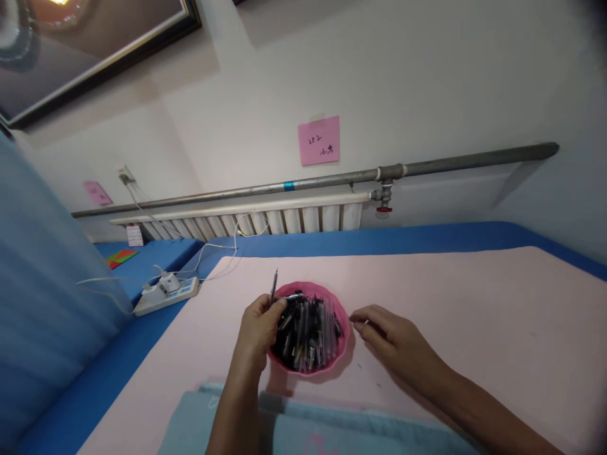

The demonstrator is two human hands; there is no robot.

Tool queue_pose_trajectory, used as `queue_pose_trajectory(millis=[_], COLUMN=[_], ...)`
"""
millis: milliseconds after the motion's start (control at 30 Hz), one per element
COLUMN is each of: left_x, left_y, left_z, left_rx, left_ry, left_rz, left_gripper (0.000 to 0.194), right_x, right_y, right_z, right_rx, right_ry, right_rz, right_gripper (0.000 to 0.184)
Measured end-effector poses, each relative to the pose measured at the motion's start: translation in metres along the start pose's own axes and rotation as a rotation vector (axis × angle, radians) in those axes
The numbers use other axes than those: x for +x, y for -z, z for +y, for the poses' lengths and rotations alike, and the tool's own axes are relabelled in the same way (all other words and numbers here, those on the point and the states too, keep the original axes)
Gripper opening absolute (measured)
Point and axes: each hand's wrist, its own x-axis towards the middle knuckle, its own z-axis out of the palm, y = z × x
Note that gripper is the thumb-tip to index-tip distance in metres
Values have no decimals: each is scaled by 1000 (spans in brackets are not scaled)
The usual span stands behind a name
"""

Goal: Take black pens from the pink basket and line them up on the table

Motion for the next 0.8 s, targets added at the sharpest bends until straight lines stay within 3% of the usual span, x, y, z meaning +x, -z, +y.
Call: queue_pose_trajectory(millis=[100, 333, 600, 800], left_x=[3, 13, 16, 19], left_y=[5, 26, 27, 18], left_z=[-3, -2, -8, -17], left_rx=[104, 314, 523, 594], left_ry=[-51, -74, -121, -150], left_rz=[27, 235, 194, 115], left_gripper=[28, 25, 14, 7], right_x=[0, 0, 4, 6], right_y=[0, 3, 8, 8], right_z=[3, 8, 50, 58], right_rx=[-44, -197, -481, -492], right_ry=[27, 72, 10, -50], right_rz=[-3, -8, -5, -71], right_gripper=[19, 19, 23, 24])
